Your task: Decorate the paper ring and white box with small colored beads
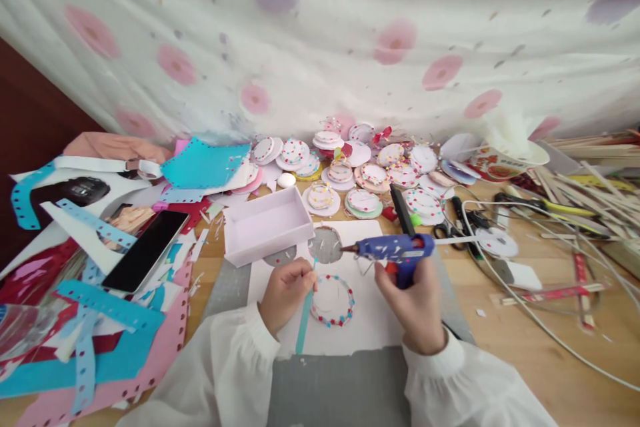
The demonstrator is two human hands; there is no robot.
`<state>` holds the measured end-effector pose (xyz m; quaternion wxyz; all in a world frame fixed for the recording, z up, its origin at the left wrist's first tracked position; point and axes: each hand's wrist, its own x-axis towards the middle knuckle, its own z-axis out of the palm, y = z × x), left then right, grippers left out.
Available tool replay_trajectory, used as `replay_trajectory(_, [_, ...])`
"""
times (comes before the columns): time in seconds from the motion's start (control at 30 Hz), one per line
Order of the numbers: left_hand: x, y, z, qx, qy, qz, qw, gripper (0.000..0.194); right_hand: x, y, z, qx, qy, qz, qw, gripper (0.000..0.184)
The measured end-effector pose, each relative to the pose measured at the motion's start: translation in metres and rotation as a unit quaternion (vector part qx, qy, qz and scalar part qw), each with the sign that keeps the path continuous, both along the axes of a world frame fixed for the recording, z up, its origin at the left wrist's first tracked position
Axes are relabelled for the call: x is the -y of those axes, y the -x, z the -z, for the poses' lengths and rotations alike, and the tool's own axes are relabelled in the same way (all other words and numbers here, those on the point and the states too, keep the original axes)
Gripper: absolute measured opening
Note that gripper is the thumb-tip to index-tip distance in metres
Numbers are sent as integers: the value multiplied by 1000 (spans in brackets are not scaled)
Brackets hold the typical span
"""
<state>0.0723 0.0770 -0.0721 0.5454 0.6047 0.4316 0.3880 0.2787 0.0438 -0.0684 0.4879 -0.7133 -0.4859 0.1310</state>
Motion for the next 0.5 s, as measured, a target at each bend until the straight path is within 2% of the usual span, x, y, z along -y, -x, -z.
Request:
replay_trajectory(0.1, [0,0,0,-4,-3,6,1000,28,5,12,12,9,10,-40,999,23])
replay_trajectory(0.2, [-1,0,-1,-8,-12,10,1000,27,9,13,19,22,14,-24,999,21])
replay_trajectory(0.5, [-2,1,-3,-29,-16,29,999,27,7,5,21,61,-1,-11,998,18])
